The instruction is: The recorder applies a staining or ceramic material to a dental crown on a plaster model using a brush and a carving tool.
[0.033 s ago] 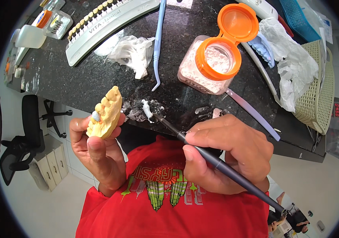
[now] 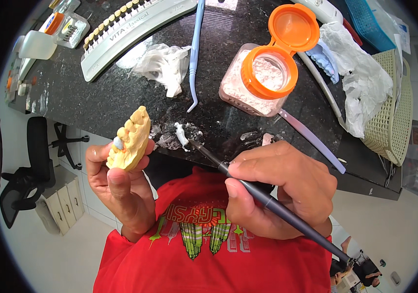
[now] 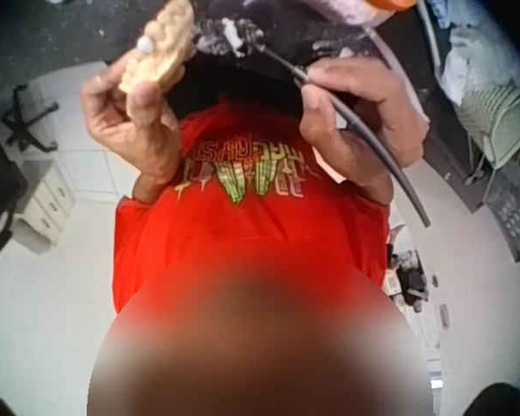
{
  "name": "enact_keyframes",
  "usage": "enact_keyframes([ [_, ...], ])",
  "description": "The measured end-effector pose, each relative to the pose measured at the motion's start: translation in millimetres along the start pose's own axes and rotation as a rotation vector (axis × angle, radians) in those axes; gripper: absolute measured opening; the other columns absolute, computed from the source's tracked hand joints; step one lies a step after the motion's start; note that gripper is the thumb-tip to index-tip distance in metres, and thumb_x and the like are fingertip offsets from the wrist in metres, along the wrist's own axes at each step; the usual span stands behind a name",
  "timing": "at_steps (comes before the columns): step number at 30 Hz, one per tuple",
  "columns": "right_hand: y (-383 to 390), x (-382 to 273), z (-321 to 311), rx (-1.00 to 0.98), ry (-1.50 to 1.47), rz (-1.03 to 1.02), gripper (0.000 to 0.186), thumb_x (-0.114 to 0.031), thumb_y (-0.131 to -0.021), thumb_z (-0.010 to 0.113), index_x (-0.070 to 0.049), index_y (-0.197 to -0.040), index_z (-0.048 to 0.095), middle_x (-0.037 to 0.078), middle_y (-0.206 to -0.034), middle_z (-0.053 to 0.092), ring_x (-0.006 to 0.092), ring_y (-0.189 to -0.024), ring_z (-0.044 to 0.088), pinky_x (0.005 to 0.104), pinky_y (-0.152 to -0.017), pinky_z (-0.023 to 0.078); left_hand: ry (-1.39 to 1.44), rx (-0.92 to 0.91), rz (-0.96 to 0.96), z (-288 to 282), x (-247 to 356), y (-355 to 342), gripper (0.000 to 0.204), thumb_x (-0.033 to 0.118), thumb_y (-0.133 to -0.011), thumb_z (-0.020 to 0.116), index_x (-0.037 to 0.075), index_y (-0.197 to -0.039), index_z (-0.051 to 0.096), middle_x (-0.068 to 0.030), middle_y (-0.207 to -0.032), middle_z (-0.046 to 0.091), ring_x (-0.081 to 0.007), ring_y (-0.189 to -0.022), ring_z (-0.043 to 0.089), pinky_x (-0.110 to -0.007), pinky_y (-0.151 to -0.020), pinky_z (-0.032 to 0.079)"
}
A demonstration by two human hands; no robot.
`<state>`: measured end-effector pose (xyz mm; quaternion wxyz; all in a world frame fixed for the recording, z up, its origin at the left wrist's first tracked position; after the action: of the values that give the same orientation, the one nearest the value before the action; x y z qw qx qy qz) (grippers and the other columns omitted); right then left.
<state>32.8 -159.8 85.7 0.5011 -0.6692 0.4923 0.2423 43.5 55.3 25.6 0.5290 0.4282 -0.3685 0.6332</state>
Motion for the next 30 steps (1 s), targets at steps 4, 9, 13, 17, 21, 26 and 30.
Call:
enact_keyframes([
  [4,-3,-1,0,-0.049,0.018,-0.004,0.018,0.004,-0.065,0.072,0.002,-0.081,0.065,0.012,-0.070,0.066,0.0194,-0.057,0.066,0.0234,-0.050,0.051,-0.150,-0.002,0.058,3,2,-2,0.050,0.036,-0.084,0.072,0.000,-0.109,0.048,-0.0129,-0.095,0.063,-0.0276,-0.087,0.069,-0.032,-0.077,0.058],
  [9,-3,0,0,-0.057,0.014,-0.012,0.018,0.003,-0.066,0.072,0.001,-0.082,0.064,0.012,-0.070,0.066,0.0192,-0.057,0.066,0.0233,-0.050,0.051,-0.153,0.009,0.053,5,5,-3,0.050,0.037,-0.083,0.073,-0.001,-0.108,0.050,-0.0118,-0.096,0.061,-0.0256,-0.085,0.069,-0.035,-0.079,0.059],
  [13,-3,-2,2,-0.057,-0.002,0.000,0.019,0.004,-0.065,0.072,0.002,-0.082,0.064,0.013,-0.070,0.066,0.0194,-0.058,0.066,0.0238,-0.051,0.051,-0.142,0.007,-0.011,7,4,-3,0.053,0.038,-0.082,0.074,-0.003,-0.108,0.052,-0.0104,-0.096,0.059,-0.0218,-0.084,0.068,-0.033,-0.076,0.060],
  [17,3,1,-4,0.002,-0.233,-0.017,0.025,0.004,-0.067,0.075,0.004,-0.090,0.063,0.016,-0.072,0.064,0.0195,-0.058,0.064,0.0250,-0.052,0.051,-0.132,0.007,-0.018,9,6,-3,0.053,0.037,-0.082,0.075,-0.004,-0.109,0.054,-0.0103,-0.096,0.060,-0.0182,-0.086,0.065,-0.030,-0.071,0.059],
  [21,-3,-4,-3,0.063,-0.386,-0.126,0.023,0.003,-0.072,0.073,0.005,-0.093,0.062,0.016,-0.073,0.062,0.0186,-0.055,0.060,0.0261,-0.053,0.052,-0.117,-0.008,0.003,10,7,-4,0.052,0.035,-0.082,0.075,-0.005,-0.109,0.055,-0.0110,-0.097,0.060,-0.0183,-0.086,0.066,-0.030,-0.070,0.059],
  [26,-12,-8,10,0.060,-0.399,-0.151,0.023,-0.002,-0.072,0.074,0.004,-0.091,0.062,0.016,-0.074,0.063,0.0203,-0.057,0.063,0.0274,-0.052,0.052,0.082,-0.150,0.079,9,7,-5,0.035,0.003,-0.083,0.072,-0.008,-0.111,0.056,-0.0223,-0.108,0.064,-0.0253,-0.103,0.065,-0.033,-0.089,0.055],
  [30,-16,-8,13,0.005,-0.345,-0.155,0.023,0.000,-0.069,0.072,0.003,-0.089,0.062,0.016,-0.074,0.064,0.0218,-0.059,0.066,0.0274,-0.052,0.053,0.116,-0.173,0.084,13,8,-7,0.034,0.001,-0.083,0.071,-0.008,-0.111,0.056,-0.0232,-0.109,0.064,-0.0280,-0.104,0.064,-0.036,-0.090,0.055],
])
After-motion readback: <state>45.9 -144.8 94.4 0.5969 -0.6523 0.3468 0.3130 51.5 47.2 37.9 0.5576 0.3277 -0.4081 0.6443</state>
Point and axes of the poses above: each hand's wrist, its own y-axis away from the middle knuckle, its own z-axis out of the palm, x = y × z, the point moved 5 cm from there along -y, towards the middle knuckle
